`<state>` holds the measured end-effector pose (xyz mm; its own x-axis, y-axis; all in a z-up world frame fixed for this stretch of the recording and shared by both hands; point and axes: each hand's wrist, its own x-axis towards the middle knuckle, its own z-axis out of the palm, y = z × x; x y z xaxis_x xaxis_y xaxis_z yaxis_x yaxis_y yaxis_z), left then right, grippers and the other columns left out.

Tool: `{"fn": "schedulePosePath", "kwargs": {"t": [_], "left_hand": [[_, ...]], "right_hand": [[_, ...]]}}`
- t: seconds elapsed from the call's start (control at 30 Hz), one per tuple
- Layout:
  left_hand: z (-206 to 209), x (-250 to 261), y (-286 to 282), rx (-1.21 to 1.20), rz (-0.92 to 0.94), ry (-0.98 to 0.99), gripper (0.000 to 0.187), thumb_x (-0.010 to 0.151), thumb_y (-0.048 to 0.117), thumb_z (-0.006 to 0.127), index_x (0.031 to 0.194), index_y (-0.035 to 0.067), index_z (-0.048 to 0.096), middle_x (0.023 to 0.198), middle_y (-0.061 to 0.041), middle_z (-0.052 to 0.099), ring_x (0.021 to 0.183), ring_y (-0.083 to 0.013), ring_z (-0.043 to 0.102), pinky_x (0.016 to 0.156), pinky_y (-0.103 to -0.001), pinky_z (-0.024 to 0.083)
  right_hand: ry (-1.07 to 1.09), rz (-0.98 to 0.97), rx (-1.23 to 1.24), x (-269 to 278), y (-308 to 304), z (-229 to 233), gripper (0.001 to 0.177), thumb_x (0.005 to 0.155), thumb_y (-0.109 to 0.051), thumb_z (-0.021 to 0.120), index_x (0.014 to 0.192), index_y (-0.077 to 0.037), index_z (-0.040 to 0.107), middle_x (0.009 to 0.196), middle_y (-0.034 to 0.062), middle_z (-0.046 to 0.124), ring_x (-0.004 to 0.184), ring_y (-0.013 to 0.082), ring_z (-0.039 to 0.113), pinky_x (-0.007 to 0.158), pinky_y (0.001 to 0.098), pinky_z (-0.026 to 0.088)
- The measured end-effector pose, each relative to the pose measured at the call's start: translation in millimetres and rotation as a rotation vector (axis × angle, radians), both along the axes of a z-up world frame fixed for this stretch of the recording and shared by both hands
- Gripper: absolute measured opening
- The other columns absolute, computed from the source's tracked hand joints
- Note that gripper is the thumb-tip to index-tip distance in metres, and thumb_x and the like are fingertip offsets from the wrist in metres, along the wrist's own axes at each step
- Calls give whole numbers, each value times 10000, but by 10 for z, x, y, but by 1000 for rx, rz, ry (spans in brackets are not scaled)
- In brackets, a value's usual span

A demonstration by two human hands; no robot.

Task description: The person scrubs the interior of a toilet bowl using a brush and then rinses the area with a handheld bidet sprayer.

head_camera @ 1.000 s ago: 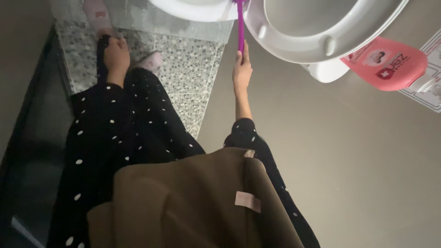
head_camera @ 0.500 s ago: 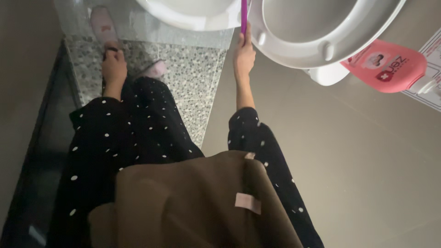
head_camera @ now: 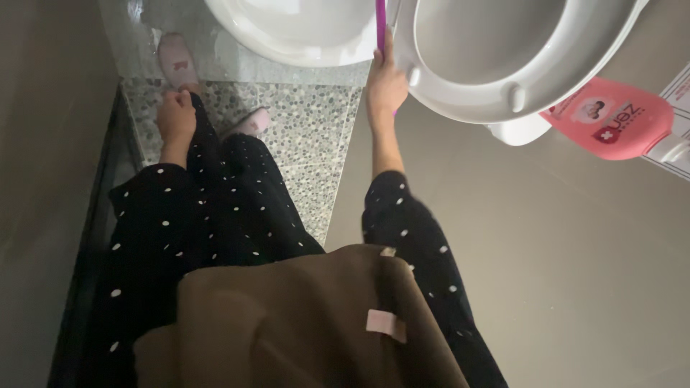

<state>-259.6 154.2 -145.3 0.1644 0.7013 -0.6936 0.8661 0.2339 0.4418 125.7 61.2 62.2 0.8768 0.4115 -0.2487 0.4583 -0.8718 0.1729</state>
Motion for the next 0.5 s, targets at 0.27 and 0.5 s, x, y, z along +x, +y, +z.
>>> {"fn": "schedulePosePath", "kwargs": {"t": [0.27,0.5], "left_hand": [[279,211,209,-149,-21,-50,378,937,390,431,1022,46,563,794,-117,670,836,-360,609,775,-470,432],[73,197,301,16,-46,-46,322,936,353,489,1004,56,595,916,-184,647,884,-398,594,764,-493,448]], "right_hand": [[154,-215,67,-797,-682,217,452,958,-400,437,1386,-435,294,707,191,642,579,377,625,499,481,467],[55,-291,317,-339,115,-48,424,985,-363,404,1400,-403,327,601,180,605,497,325,571,524,459,409]]}}
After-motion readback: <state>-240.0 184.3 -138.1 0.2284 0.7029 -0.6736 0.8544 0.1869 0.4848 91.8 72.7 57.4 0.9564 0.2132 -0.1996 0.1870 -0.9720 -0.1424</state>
